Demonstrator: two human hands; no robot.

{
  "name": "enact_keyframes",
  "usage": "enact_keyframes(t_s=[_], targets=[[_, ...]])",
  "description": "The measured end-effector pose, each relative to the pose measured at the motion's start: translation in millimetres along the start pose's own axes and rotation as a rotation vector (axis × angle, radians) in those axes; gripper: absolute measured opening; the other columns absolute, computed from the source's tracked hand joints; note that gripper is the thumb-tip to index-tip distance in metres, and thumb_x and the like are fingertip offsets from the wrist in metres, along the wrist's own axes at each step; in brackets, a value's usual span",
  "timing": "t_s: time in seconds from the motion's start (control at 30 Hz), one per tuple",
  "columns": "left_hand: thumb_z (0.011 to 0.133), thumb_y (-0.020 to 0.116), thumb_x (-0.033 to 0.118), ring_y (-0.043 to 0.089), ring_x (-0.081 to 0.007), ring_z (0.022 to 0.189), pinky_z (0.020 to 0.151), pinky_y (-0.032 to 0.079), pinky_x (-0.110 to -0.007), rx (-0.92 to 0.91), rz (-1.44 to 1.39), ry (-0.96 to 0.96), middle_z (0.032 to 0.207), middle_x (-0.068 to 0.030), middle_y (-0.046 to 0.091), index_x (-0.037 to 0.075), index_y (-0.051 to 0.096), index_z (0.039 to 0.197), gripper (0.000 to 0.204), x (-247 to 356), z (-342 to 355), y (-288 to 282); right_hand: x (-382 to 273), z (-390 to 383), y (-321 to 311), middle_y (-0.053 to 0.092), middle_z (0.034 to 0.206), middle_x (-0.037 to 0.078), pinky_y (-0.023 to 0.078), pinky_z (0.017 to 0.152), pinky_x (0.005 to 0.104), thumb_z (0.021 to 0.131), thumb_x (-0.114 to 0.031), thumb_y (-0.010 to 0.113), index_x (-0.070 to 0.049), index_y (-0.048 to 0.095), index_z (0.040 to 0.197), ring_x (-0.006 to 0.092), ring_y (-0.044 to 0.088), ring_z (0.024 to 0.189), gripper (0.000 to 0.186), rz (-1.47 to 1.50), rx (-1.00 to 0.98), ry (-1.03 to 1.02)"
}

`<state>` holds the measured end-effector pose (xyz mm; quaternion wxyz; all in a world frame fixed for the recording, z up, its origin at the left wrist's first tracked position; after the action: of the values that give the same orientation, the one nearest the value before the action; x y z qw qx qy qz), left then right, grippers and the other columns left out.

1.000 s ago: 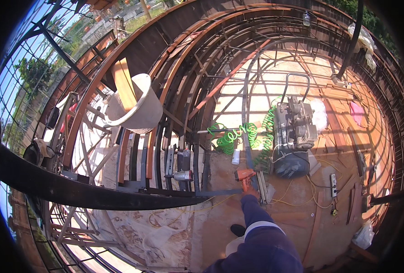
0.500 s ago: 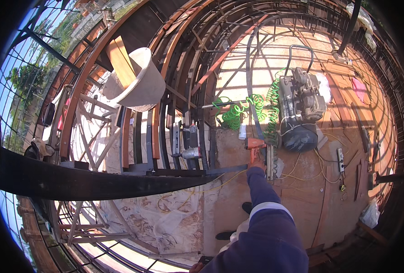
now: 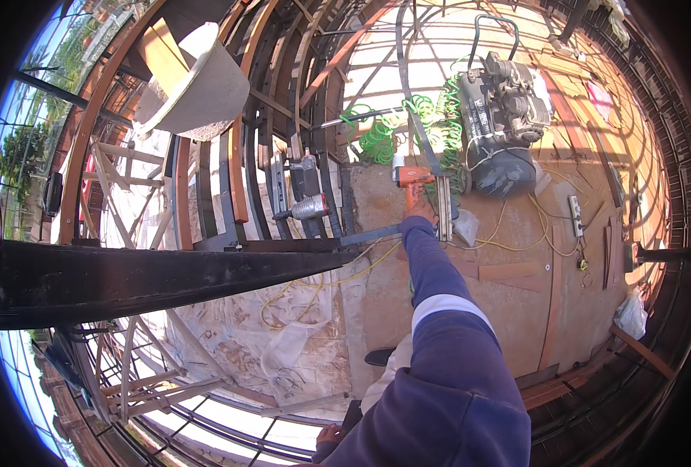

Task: The person measures a wooden panel using a square, cuts it to size using a circular saw, and installs it onto a metal frame using a nail gun.

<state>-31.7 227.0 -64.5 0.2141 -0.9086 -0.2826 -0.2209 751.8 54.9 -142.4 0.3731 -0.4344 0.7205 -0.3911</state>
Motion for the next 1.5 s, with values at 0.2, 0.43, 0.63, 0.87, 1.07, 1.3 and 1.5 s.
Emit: enact_keyframes(t_s=[0.2, 0.43, 0.63, 0.87, 1.07, 1.3, 1.5], targets=[[0.096, 0.064, 0.025, 0.069, -0.0201, 0.081, 0.059, 0.053, -0.030, 0.064, -0.236, -0.296, 0.097, -0.0127, 0.071, 0.000, 0.059, 0.125, 0.039, -16.8, -4.4, 44.7, 12.4, 3.5, 4.6, 0.053, 0.138, 0.014, 0.040, 0.108, 0.0446, 0.081, -0.045, 0.075, -0.011, 0.047, 0.141, 0.0310, 0.050, 0.132, 0.074, -0.104, -0.073, -0.104], [0.096, 0.064, 0.026, 0.069, -0.0163, 0.081, 0.060, 0.053, -0.029, 0.048, -0.186, -0.265, 0.098, -0.0101, 0.072, -0.002, 0.060, 0.124, 0.040, 1.7, -3.3, 57.0, 26.6, 3.1, 8.1, 0.054, 0.134, 0.015, 0.042, 0.106, 0.0438, 0.077, -0.033, 0.075, -0.009, 0.050, 0.134, 0.0333, 0.051, 0.129, 0.067, -0.114, -0.080, -0.178], [0.097, 0.063, 0.019, 0.070, -0.0259, 0.090, 0.079, 0.059, -0.038, 0.073, -0.144, -0.311, 0.102, -0.0186, 0.071, -0.005, 0.055, 0.125, 0.038, 36.1, -17.1, 68.8, 66.5, -4.7, -6.7, 0.056, 0.125, 0.015, 0.043, 0.102, 0.0439, 0.074, -0.027, 0.075, -0.007, 0.053, 0.128, 0.0354, 0.053, 0.119, 0.062, -0.146, -0.019, -0.285], [0.097, 0.062, 0.019, 0.070, -0.0259, 0.090, 0.080, 0.059, -0.037, 0.038, -0.132, -0.283, 0.102, -0.0180, 0.071, -0.006, 0.054, 0.127, 0.039, 49.0, -18.0, 85.3, 69.1, -3.0, -7.3, 0.054, 0.120, 0.016, 0.041, 0.103, 0.0444, 0.074, -0.022, 0.072, -0.006, 0.056, 0.119, 0.0359, 0.052, 0.116, 0.050, -0.112, 0.019, -0.299], [0.094, 0.066, 0.016, 0.071, -0.0264, 0.087, 0.079, 0.058, -0.037, 0.083, -0.238, -0.228, 0.101, -0.0173, 0.071, -0.003, 0.059, 0.125, 0.037, 32.1, 12.8, 80.7, 49.7, -49.6, -32.8, 0.050, 0.132, 0.015, 0.043, 0.105, 0.0457, 0.077, -0.026, 0.073, -0.009, 0.055, 0.129, 0.0366, 0.047, 0.127, 0.058, -0.234, -0.091, -0.341], [0.081, 0.074, 0.051, 0.064, -0.0315, 0.113, 0.098, 0.050, -0.039, -0.022, 0.231, 0.005, 0.124, -0.0187, 0.066, 0.010, 0.060, 0.136, 0.070, 72.7, 42.7, 83.1, 70.8, -96.4, 99.7, 0.070, 0.116, 0.021, 0.050, 0.098, 0.0407, 0.081, -0.042, 0.065, -0.002, 0.069, 0.119, 0.0369, 0.065, 0.112, 0.055, -0.754, -0.441, -0.833], [0.082, 0.072, 0.049, 0.054, -0.0335, 0.128, 0.109, 0.042, -0.041, -0.038, -0.080, 0.192, 0.142, -0.0205, 0.053, 0.016, 0.059, 0.138, 0.066, -9.8, 72.1, 45.2, -15.1, -229.6, 144.5, 0.072, 0.104, 0.019, 0.053, 0.089, 0.0405, 0.079, -0.042, 0.070, -0.003, 0.072, 0.108, 0.0349, 0.069, 0.099, 0.049, -0.851, -0.688, -1.049]])
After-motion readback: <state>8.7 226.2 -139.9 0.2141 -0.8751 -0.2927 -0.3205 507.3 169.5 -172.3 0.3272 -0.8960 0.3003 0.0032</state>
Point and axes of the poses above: each hand's wrist, its own z-axis towards the middle knuckle, its own y-axis out of the palm, x = y × z, the point moved 10 cm from there along z, towards the middle knuckle
